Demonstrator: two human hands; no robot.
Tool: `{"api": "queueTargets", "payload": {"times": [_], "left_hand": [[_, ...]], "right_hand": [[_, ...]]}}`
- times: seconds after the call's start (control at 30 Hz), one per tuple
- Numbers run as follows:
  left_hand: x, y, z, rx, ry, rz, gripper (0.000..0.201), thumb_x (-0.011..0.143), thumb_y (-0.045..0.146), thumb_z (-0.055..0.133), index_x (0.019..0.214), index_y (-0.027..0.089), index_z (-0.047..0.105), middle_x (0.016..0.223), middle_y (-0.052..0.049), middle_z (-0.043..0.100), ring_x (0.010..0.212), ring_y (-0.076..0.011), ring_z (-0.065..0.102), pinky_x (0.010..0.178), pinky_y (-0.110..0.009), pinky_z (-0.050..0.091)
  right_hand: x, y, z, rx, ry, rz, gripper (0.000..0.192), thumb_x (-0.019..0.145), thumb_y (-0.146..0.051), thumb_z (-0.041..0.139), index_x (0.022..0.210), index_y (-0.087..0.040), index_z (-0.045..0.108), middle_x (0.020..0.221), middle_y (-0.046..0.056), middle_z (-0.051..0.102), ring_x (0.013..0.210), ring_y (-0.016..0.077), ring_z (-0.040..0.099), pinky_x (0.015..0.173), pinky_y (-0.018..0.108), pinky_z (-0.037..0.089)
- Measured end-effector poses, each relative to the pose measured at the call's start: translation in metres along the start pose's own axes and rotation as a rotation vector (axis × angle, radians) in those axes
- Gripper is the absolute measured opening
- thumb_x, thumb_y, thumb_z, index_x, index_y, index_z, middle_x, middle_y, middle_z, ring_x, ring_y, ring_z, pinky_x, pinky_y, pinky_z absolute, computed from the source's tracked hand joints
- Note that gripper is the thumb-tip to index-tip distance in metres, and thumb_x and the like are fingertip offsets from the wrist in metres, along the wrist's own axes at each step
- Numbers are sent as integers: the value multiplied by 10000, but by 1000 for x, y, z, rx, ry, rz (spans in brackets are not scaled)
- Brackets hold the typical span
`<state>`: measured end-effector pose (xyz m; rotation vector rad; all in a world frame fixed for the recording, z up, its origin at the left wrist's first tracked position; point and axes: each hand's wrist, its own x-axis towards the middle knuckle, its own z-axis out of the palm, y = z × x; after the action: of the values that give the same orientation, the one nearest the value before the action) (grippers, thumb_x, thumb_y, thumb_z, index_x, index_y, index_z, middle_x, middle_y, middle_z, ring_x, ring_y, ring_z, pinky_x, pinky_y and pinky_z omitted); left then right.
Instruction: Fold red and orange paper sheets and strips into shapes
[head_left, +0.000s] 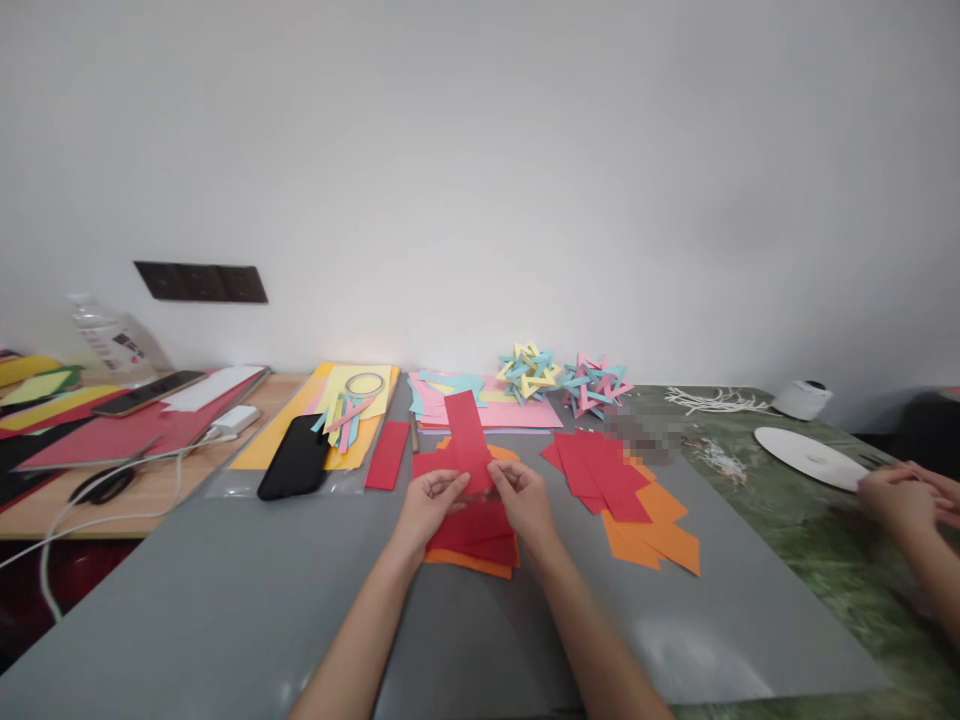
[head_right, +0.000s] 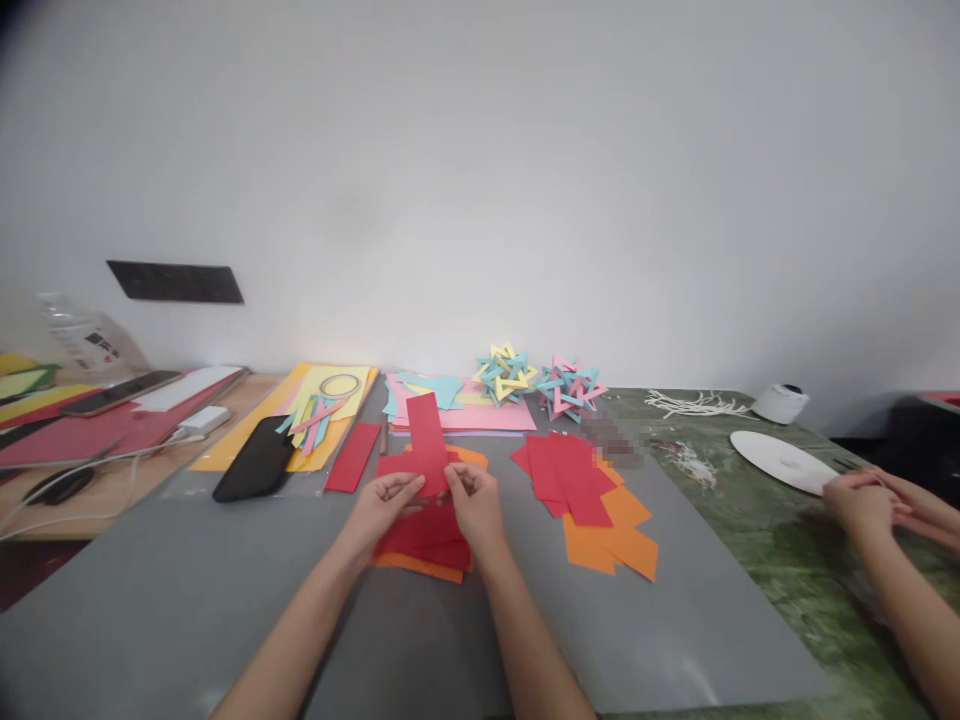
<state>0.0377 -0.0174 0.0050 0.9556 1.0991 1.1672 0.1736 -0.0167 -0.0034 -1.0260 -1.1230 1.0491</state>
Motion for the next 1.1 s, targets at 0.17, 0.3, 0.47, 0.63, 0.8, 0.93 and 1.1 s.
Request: {"api": "queueTargets", "payload": {"times": [0.17, 0.3, 0.47, 0.63, 0.8, 0.93, 1.1], "left_hand": [[2, -3, -4, 52, 20, 6, 275, 499, 313, 728, 666, 114, 637, 599, -32, 663, 497, -107, 584, 544, -209, 485], [2, -5, -4, 91, -9, 8, 288, 502, 340, 718, 673, 120, 645, 614, -38, 666, 524, -124, 587, 539, -228, 486], [2, 2, -8, 282, 131, 239, 288, 613, 386, 621, 744, 131, 642, 712, -64, 668, 635, -173, 601, 561, -266, 475], [3, 19, -41, 806, 531, 644, 277, 780, 298, 416, 919, 154, 607, 926, -97, 626, 874, -207, 546, 794, -341, 399], [4, 22, -62, 1343, 932, 377, 301, 761, 285, 415, 952, 133, 591, 922, -148, 572, 904, -299, 469, 733, -422, 356], [6, 17, -55, 1503, 814, 467, 312, 761, 274, 421, 1015, 152, 556, 1055, -132, 509, 958, -266, 441, 767, -375, 341], [12, 3, -46, 1557, 413, 551, 316, 808, 241, 348, 1039, 162, 550, 1091, -100, 545, 1019, -225, 438, 858, -355, 295]], "right_hand": [[0, 1, 1, -34, 26, -24, 288, 642, -430, 593, 735, -157, 603, 679, 55, 658, 603, 177, 608, 587, 291, 483], [1, 2, -1, -70, 77, -50, 286, 620, -432, 611, 692, -156, 604, 680, 57, 662, 643, 188, 609, 614, 297, 475], [3, 6, -2, -92, -39, -37, 299, 645, -451, 579, 704, -161, 626, 652, 52, 664, 617, 185, 611, 600, 297, 475], [1, 13, -2, -348, 29, -126, 347, 653, -433, 574, 865, -163, 627, 763, 79, 664, 725, 211, 612, 695, 353, 471], [-5, 20, -3, -744, -19, -181, 591, 625, -439, 586, 1147, -181, 482, 1182, 108, 495, 1126, 264, 406, 939, 417, 304], [-8, 29, -5, -1009, -52, -72, 789, 561, -524, 609, 1209, -118, 412, 1321, 158, 314, 1244, 315, 182, 1007, 465, 116], [-6, 35, -11, -1034, -75, -31, 673, 625, -498, 574, 1189, -164, 419, 1305, 129, 352, 1235, 296, 221, 1000, 463, 114]]}}
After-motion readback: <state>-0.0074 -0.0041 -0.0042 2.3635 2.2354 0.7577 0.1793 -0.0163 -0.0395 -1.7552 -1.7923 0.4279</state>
